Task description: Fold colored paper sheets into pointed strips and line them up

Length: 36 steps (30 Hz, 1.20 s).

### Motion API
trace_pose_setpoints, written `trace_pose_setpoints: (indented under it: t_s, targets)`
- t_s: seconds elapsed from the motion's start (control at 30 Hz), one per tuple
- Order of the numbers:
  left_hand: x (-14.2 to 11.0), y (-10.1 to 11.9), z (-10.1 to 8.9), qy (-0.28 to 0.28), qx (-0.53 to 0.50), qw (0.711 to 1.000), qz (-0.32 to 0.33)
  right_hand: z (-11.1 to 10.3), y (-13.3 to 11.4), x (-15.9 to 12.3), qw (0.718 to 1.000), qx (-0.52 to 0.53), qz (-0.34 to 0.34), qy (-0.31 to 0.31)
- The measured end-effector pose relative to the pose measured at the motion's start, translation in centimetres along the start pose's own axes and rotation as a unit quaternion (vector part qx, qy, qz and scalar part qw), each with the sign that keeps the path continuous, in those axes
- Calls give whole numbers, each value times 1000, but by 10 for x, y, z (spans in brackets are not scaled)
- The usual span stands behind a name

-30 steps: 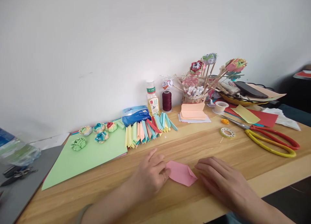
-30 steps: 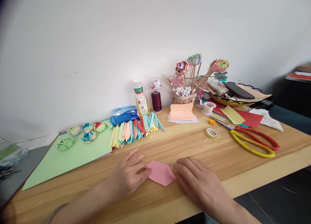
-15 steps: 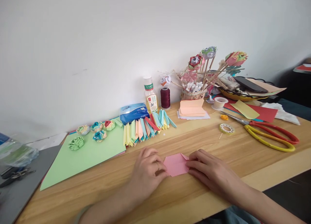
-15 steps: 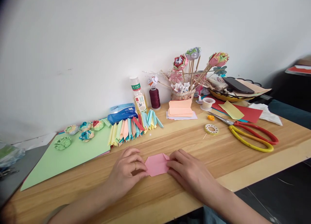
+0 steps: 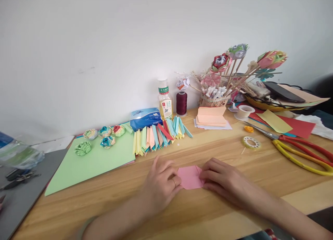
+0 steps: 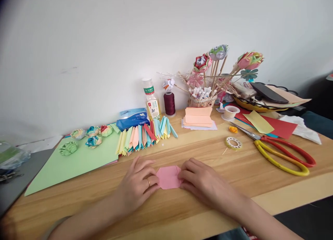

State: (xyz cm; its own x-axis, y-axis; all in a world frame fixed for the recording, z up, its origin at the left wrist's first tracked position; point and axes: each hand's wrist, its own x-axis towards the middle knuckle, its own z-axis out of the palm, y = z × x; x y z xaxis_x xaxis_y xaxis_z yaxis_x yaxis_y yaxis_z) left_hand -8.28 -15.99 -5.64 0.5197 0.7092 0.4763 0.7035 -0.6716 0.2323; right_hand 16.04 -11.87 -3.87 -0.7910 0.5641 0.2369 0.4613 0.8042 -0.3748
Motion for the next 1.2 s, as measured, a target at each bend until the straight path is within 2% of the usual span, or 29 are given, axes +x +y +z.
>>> trace_pose_setpoints:
  t_s: [0.13,0.27,0.37,0.5,0.73,0.97,1.2]
  targets:
    - [6,-1,1,34,-11,999,-34,-2,9,7,991,-100,-90,28]
    - [10,1,-1,-9,-87,988,-130,-2,16,7,985,-117,-128,21]
    - [10,2,-1,-41,-125,975,-181,-3,20,6,987,-105,-117,24]
    - [13,-1,3,-51,-126,973,-187,-4,27,11,988,-95,-114,42]
    - [23,0,7,-61,-139,957,-247,-2,43,19,999,-8,-33,16]
    - [23,4,11,4,-154,945,-287,0,46,16,998,66,13,-5]
    - [26,10,12,19,-163,933,-320,1,39,19,997,55,43,12]
